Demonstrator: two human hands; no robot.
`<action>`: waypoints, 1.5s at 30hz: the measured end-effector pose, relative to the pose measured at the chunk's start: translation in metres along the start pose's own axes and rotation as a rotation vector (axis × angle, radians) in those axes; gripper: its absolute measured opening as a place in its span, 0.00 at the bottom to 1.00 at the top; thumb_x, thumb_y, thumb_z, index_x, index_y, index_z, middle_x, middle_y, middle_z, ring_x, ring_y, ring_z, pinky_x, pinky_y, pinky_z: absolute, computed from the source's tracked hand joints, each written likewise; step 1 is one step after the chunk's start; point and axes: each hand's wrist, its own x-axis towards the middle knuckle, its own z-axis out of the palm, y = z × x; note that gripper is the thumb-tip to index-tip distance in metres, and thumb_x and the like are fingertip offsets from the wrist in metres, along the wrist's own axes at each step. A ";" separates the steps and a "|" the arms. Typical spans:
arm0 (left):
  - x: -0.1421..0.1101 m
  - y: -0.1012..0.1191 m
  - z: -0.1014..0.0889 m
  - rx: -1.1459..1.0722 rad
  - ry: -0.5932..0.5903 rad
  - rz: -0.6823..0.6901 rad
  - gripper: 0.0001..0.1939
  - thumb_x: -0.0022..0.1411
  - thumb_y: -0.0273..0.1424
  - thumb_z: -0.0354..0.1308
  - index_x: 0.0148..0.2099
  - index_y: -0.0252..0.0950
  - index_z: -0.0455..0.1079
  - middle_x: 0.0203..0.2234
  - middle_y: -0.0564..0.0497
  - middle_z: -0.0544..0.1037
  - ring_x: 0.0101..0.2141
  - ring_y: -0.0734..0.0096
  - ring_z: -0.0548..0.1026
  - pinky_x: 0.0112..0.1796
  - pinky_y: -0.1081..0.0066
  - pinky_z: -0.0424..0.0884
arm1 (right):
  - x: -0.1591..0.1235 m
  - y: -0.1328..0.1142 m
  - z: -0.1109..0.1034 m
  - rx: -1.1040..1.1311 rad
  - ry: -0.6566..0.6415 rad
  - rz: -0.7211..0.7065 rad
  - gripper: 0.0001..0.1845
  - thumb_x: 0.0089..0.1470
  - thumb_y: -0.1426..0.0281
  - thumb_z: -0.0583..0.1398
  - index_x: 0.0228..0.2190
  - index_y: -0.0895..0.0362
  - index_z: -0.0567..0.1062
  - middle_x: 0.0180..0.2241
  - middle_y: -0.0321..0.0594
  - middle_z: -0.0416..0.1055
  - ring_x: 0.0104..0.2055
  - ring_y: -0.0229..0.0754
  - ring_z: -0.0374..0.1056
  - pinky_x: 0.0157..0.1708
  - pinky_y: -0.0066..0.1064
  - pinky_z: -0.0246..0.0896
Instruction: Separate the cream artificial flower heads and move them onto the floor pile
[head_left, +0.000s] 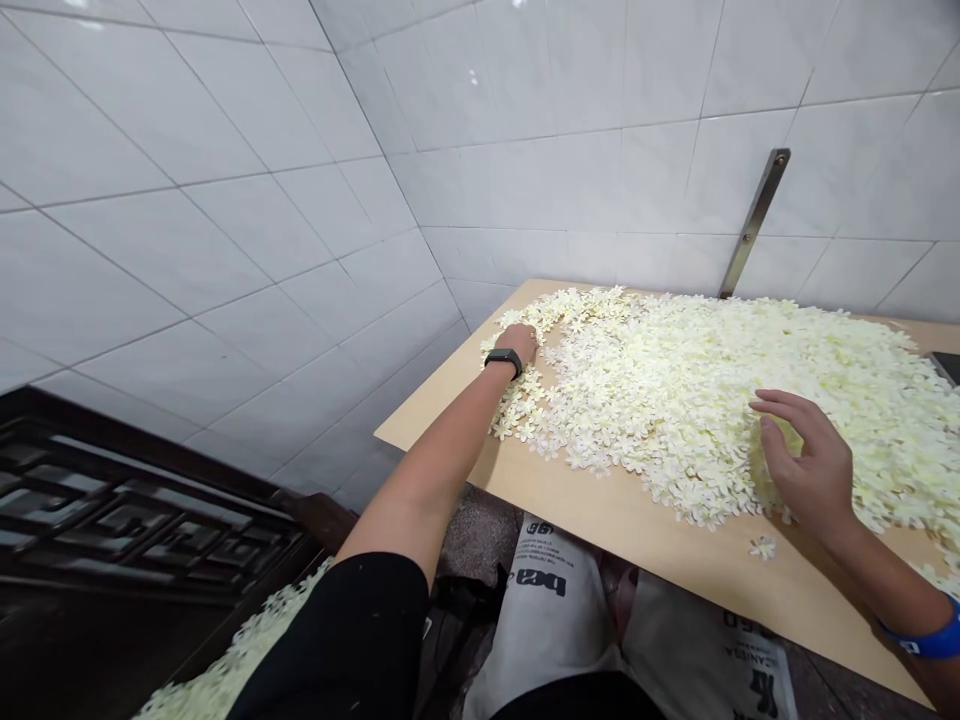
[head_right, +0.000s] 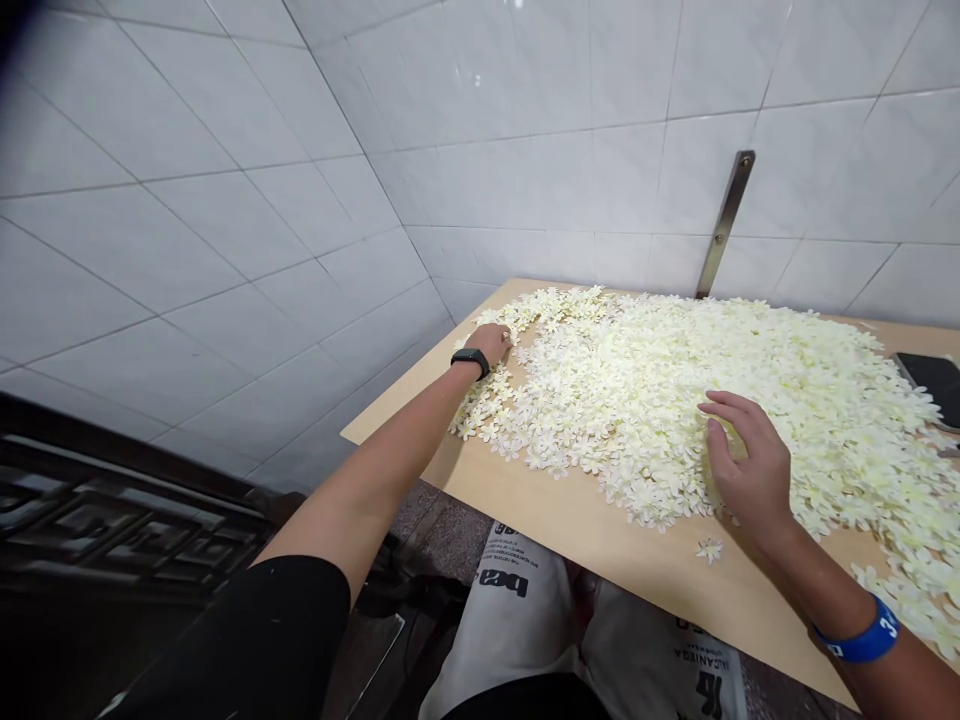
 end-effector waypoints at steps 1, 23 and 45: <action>0.000 0.000 0.003 0.009 -0.005 -0.002 0.16 0.65 0.30 0.56 0.52 0.29 0.77 0.47 0.36 0.80 0.49 0.54 0.76 0.50 0.64 0.72 | 0.000 0.000 0.000 0.004 -0.004 0.002 0.09 0.61 0.68 0.58 0.40 0.52 0.79 0.46 0.46 0.78 0.51 0.53 0.75 0.52 0.49 0.70; 0.004 -0.003 0.015 0.113 -0.017 0.144 0.18 0.71 0.27 0.45 0.50 0.30 0.75 0.50 0.38 0.74 0.52 0.59 0.71 0.51 0.67 0.69 | 0.000 -0.003 -0.002 0.065 -0.023 0.004 0.09 0.61 0.71 0.58 0.38 0.52 0.79 0.45 0.45 0.78 0.49 0.51 0.75 0.50 0.47 0.70; 0.006 0.010 0.006 0.325 -0.189 0.172 0.17 0.70 0.37 0.59 0.55 0.32 0.70 0.51 0.43 0.75 0.49 0.62 0.76 0.50 0.57 0.76 | 0.000 -0.006 -0.003 0.096 -0.030 0.017 0.09 0.62 0.70 0.58 0.38 0.54 0.79 0.44 0.46 0.78 0.48 0.49 0.75 0.49 0.44 0.70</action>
